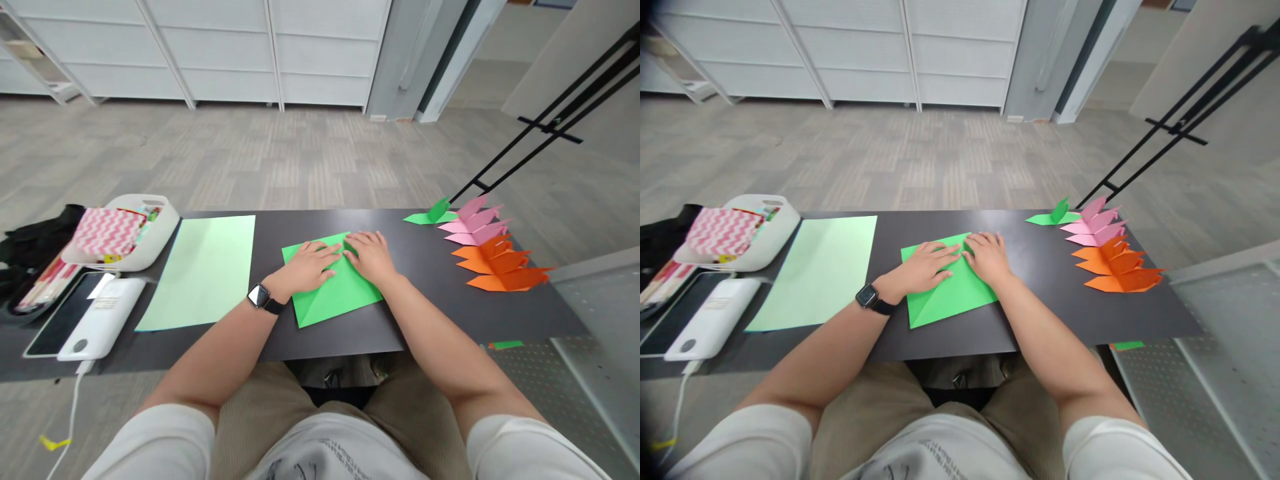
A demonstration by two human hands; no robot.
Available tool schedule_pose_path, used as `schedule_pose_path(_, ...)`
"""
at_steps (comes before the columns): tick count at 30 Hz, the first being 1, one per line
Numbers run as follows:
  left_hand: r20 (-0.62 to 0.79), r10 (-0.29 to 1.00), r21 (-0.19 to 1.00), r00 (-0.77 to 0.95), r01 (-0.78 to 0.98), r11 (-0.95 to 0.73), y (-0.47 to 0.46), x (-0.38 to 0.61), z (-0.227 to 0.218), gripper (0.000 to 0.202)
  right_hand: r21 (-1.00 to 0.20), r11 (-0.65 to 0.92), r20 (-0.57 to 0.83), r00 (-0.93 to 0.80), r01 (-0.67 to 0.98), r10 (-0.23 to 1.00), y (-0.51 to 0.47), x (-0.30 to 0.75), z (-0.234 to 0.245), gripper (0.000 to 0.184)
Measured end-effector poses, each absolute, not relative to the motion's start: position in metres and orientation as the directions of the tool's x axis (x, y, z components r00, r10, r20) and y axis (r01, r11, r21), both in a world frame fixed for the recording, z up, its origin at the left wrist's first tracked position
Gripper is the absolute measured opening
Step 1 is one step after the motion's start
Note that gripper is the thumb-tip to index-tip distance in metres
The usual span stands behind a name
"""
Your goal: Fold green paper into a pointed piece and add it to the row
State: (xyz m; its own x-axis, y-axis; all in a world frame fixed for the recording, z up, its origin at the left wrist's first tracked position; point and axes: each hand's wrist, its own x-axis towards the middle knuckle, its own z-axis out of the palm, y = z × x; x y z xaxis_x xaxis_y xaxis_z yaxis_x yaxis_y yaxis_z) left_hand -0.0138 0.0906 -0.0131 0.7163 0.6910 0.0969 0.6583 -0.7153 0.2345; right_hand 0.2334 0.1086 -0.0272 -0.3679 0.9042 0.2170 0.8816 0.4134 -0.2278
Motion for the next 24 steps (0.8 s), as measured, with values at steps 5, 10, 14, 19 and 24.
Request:
schedule_pose_path(5,0.105,0.694,0.263,0.712,0.653,-0.710,0.094,-0.002,-0.014,0.046,-0.238,0.405,0.208,-0.361,0.883,0.909,0.108,0.232,-0.027,0.040)
schedule_pose_path(10,0.167,0.706,0.259,0.689,0.660,-0.705,0.091,0.005,-0.012,0.033,-0.263,0.406,0.224,-0.354,0.875,0.908,0.108,0.231,-0.029,0.039)
schedule_pose_path(14,0.157,0.667,0.225,0.728,0.632,-0.742,0.079,-0.004,-0.006,0.028,-0.268,0.399,0.228,-0.344,0.877,0.911,0.109,0.232,-0.030,0.039)
schedule_pose_path(19,0.083,0.612,0.215,0.787,0.585,-0.782,0.044,-0.033,0.004,0.023,-0.275,0.405,0.229,-0.350,0.872,0.909,0.111,0.233,-0.030,0.040)
schedule_pose_path(24,0.061,0.609,0.225,0.791,0.583,-0.780,-0.010,-0.060,0.015,0.024,-0.274,0.408,0.220,-0.356,0.871,0.908,0.112,0.233,-0.031,0.038)
